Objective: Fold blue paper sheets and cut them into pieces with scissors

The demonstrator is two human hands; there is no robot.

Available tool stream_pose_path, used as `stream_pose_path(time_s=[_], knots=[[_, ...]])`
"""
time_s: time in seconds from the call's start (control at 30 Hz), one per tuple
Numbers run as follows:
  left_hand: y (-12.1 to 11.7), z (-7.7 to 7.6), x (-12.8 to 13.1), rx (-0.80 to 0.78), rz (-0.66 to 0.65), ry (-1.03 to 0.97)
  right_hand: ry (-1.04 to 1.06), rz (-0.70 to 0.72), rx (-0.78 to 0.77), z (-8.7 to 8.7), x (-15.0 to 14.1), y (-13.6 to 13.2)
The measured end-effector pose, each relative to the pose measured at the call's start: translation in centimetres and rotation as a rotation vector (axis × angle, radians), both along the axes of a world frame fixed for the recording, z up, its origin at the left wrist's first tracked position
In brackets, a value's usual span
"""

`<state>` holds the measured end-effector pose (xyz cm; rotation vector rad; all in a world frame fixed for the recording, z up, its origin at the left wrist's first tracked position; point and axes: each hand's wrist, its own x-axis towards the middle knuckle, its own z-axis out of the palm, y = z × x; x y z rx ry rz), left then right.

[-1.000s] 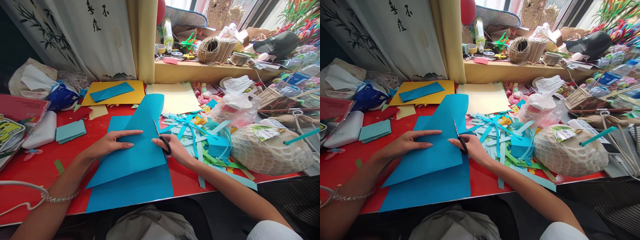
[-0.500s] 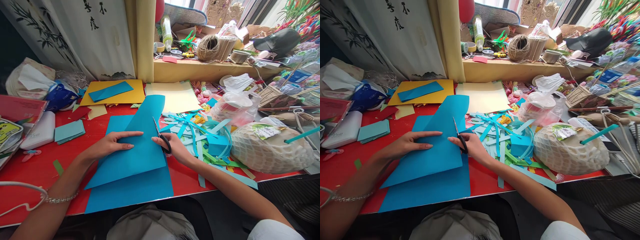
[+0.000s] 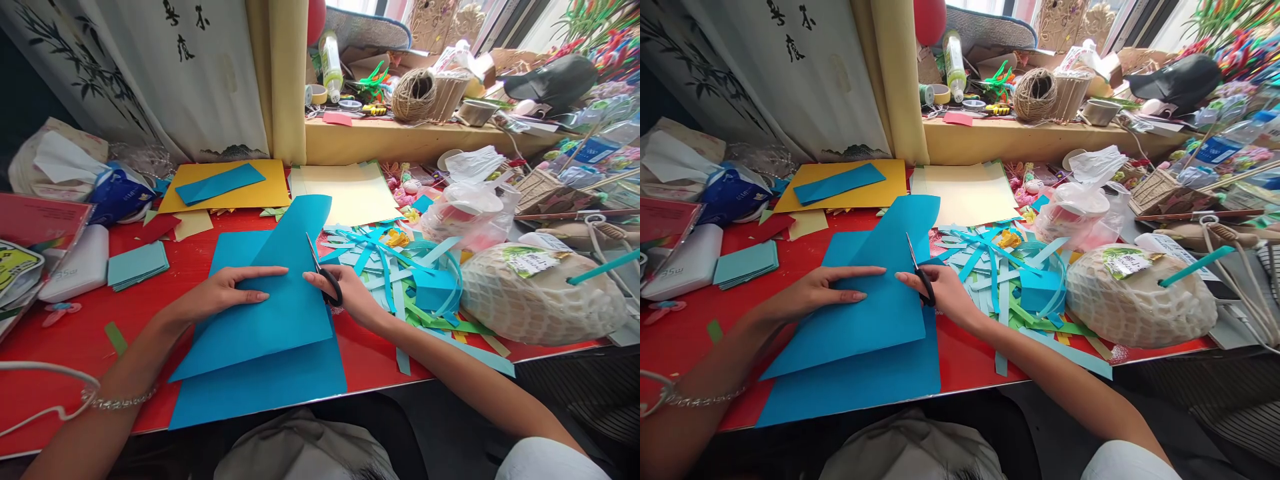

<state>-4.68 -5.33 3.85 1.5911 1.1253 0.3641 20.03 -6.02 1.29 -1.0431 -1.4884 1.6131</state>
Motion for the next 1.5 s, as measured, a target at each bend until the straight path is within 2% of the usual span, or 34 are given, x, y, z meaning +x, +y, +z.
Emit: stream_pose_path(time_s=[0.4, 0.87, 1.1, 1.33, 1.5], knots=[[0.0, -0.3, 0.0, -0.027, -0.055, -0.049, 0.04, 0.008, 0.013, -0.3, 0.1, 0.1], [0.0, -0.7, 0.3, -0.07, -0.063, -0.061, 0.021, -0.026, 0.027, -0.2, 0.1, 0.1], [-0.3, 0.1, 0.7, -0.077, -0.065, -0.04, 0.04, -0.021, 0.022, -0.1, 0.2, 0.1], [-0.4, 0.0, 0.9, -0.077, -0.076, -0.045, 0.047, -0.04, 0.024, 0.1, 0.1, 0.1], [-0.6, 0.6, 1.4, -0.075, -0.079, -0.034, 0.092, -0.03, 0.037, 0.1, 0.2, 0.3]])
